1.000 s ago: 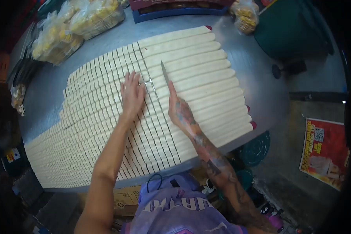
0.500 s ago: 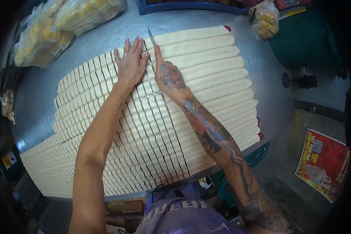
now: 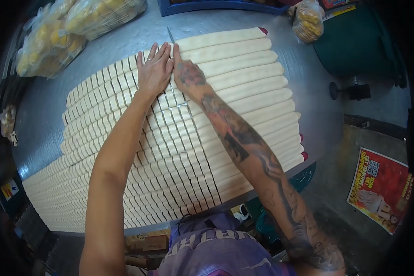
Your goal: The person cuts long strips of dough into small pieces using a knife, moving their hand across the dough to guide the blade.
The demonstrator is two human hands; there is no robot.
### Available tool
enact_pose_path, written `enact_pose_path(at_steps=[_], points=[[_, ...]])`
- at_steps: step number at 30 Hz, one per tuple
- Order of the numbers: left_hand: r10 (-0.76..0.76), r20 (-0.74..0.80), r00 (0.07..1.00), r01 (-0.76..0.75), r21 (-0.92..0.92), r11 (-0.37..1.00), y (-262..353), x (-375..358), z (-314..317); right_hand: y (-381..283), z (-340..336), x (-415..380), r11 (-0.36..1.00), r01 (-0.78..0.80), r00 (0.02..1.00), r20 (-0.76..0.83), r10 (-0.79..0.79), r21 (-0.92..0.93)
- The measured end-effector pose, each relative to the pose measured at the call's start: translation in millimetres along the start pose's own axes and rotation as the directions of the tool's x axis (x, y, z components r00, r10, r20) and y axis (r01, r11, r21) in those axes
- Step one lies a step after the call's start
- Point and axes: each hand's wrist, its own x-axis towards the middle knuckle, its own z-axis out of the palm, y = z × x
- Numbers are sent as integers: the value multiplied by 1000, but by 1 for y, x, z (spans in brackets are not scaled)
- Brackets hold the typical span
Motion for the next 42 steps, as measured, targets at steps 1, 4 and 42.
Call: enact_pose_path(at_steps=[1,4,42], points=[[-12,5,1000,12,-15,1000,0,0,0,2,5,-18,999,-22,999,27,24,-45],[-23,14,1000,24,-42,999,-3,-3,4,-14,-15,-75,993,-111,983,146,115,-36],[-8,111,994,9,-5,1000,221,-302,-44,-64,-52,-444,959,-274,947,199,254,78]])
